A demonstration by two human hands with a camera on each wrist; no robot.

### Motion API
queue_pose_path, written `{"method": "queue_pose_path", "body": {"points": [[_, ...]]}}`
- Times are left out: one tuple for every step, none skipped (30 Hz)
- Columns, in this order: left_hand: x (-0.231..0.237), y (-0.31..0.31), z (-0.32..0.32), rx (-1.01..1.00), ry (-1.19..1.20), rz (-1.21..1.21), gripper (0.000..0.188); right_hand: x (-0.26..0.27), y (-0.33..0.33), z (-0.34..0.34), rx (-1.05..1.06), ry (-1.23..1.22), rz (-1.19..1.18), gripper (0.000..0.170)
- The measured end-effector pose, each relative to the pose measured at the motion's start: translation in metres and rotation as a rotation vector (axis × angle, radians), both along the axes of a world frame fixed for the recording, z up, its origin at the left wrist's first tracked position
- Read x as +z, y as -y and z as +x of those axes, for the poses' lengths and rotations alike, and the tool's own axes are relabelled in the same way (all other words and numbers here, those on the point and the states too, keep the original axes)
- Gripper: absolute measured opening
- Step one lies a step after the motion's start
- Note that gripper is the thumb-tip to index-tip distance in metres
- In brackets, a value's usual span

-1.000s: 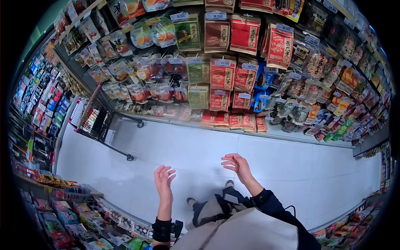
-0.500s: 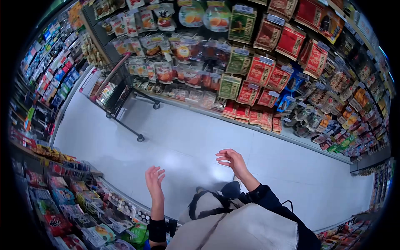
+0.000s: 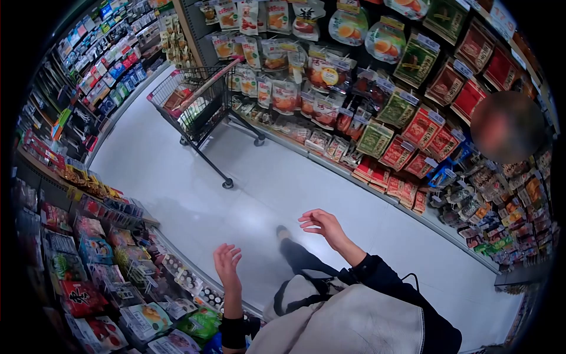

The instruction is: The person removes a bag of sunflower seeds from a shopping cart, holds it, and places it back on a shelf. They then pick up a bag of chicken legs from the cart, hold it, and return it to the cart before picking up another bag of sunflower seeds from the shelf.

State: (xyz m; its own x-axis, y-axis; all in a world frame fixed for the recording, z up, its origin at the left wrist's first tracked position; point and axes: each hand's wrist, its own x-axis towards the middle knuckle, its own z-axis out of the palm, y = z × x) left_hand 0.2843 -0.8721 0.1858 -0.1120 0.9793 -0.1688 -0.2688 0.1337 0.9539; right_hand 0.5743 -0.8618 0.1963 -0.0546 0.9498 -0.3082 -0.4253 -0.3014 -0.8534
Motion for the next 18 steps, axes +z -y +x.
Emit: {"method": "queue_pose_path", "body": {"points": [[0.001, -0.01, -0.005, 0.015, -0.005, 0.003, 0.031, -0.002, -0.014, -0.006, 0.017, 0.003, 0.004, 0.029], [0.002, -0.02, -0.009, 0.031, -0.01, 0.007, 0.031, -0.005, -0.029, -0.012, 0.037, 0.006, 0.008, 0.029], [0.004, -0.032, -0.014, 0.042, -0.018, 0.007, 0.031, -0.006, -0.044, -0.018, 0.04, 0.006, 0.011, 0.03], [0.008, -0.046, -0.018, 0.056, -0.027, 0.006, 0.032, -0.006, -0.061, -0.024, 0.047, 0.004, 0.014, 0.03], [0.01, -0.061, -0.023, 0.073, -0.037, 0.01, 0.032, -0.006, -0.081, -0.029, 0.057, 0.001, 0.021, 0.03], [0.012, -0.076, -0.029, 0.064, -0.043, 0.015, 0.031, -0.008, -0.101, -0.035, 0.061, -0.006, 0.011, 0.03], [0.014, -0.093, -0.035, 0.054, -0.051, 0.022, 0.03, -0.01, -0.121, -0.041, 0.063, -0.014, 0.002, 0.029], [0.016, -0.109, -0.041, 0.043, -0.06, 0.027, 0.03, -0.012, -0.142, -0.048, 0.063, -0.022, -0.008, 0.029], [0.019, -0.125, -0.048, 0.043, -0.07, 0.03, 0.029, -0.012, -0.163, -0.056, 0.076, -0.026, 0.007, 0.029], [0.022, -0.14, -0.054, 0.039, -0.08, 0.029, 0.029, -0.011, -0.184, -0.063, 0.086, -0.03, 0.017, 0.029], [0.025, -0.152, -0.06, 0.034, -0.089, 0.027, 0.029, -0.009, -0.203, -0.072, 0.094, -0.032, 0.027, 0.029], [0.026, -0.165, -0.068, 0.051, -0.083, 0.021, 0.029, -0.005, -0.222, -0.081, 0.112, -0.041, 0.032, 0.029], [0.03, -0.177, -0.075, 0.08, -0.09, 0.021, 0.029, -0.002, -0.242, -0.092, 0.137, -0.036, 0.044, 0.029], [0.033, -0.186, -0.082, 0.109, -0.095, 0.016, 0.028, 0.001, -0.259, -0.103, 0.162, -0.029, 0.051, 0.029], [0.035, -0.192, -0.09, 0.137, -0.098, 0.007, 0.028, 0.002, -0.273, -0.114, 0.187, -0.02, 0.054, 0.029], [0.036, -0.198, -0.099, 0.17, -0.094, -0.005, 0.028, 0.005, -0.286, -0.127, 0.226, -0.018, 0.046, 0.029], [0.036, -0.204, -0.108, 0.201, -0.089, -0.016, 0.028, 0.008, -0.299, -0.142, 0.264, -0.015, 0.042, 0.029], [0.036, -0.21, -0.118, 0.231, -0.084, -0.024, 0.028, 0.011, -0.312, -0.155, 0.3, -0.011, 0.039, 0.029]]}}
